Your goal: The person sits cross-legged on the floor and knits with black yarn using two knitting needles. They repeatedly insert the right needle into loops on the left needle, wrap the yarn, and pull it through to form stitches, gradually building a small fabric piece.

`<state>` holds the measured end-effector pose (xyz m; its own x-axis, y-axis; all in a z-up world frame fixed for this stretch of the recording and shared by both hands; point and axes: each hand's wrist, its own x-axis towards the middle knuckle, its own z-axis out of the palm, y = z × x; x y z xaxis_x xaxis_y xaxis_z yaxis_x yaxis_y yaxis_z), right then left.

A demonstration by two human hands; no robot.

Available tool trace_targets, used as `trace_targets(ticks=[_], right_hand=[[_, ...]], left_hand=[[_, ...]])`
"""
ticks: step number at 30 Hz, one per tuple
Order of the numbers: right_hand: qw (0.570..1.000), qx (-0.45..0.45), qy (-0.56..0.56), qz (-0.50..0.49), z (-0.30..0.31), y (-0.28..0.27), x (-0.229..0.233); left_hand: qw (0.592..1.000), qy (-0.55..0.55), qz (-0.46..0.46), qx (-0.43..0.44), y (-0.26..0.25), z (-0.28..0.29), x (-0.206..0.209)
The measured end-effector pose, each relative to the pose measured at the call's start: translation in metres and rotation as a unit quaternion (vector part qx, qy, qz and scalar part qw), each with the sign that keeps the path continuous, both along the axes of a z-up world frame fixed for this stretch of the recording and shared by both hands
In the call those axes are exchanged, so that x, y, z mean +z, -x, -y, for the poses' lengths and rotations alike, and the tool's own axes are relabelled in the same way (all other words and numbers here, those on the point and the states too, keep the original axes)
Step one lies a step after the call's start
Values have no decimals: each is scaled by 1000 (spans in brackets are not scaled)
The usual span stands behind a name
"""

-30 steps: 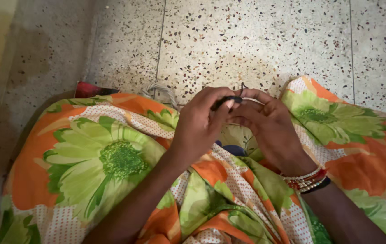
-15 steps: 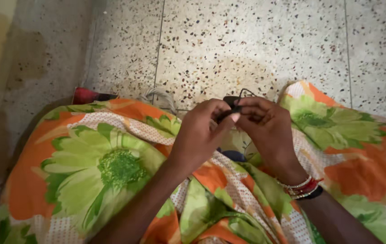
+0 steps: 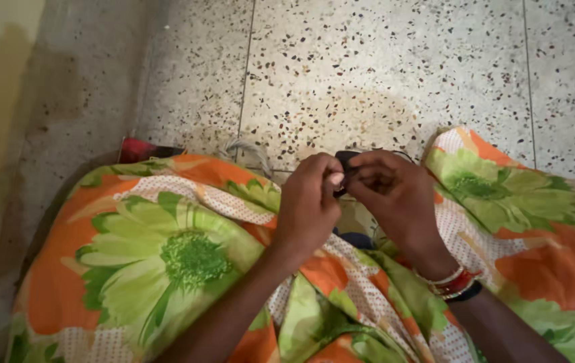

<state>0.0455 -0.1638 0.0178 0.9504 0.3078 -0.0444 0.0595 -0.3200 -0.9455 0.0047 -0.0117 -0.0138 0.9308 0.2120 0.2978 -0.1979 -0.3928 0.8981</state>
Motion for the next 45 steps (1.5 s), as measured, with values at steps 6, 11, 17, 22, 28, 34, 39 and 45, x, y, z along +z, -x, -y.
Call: trace_targets(ticks=[6, 11, 17, 22, 28, 34, 39, 45], right_hand=[[998, -22, 61, -22, -1, 0, 1], [1000, 13, 11, -9, -1, -6, 1], [999, 15, -23, -46, -6, -7, 6], [999, -3, 14, -51, -9, -8, 0], [999, -11, 5, -46, -4, -10, -6], [998, 21, -23, -56, 1, -10, -7], [997, 15, 69, 22, -6, -7, 4], [963, -12, 174, 205, -4, 3, 13]], left_hand=[[981, 144, -124, -37, -1, 4, -10], [952, 247, -175, -47, -11, -3, -17], [947, 274, -168, -8, -13, -6, -12], [957, 254, -138, 7, -11, -2, -14], [946, 278, -163, -41, -15, -5, -12], [880, 354, -309, -76, -25, -13, -20], [857, 377, -337, -103, -28, -15, -32], [851, 395, -326, -116, -30, -22, -35]])
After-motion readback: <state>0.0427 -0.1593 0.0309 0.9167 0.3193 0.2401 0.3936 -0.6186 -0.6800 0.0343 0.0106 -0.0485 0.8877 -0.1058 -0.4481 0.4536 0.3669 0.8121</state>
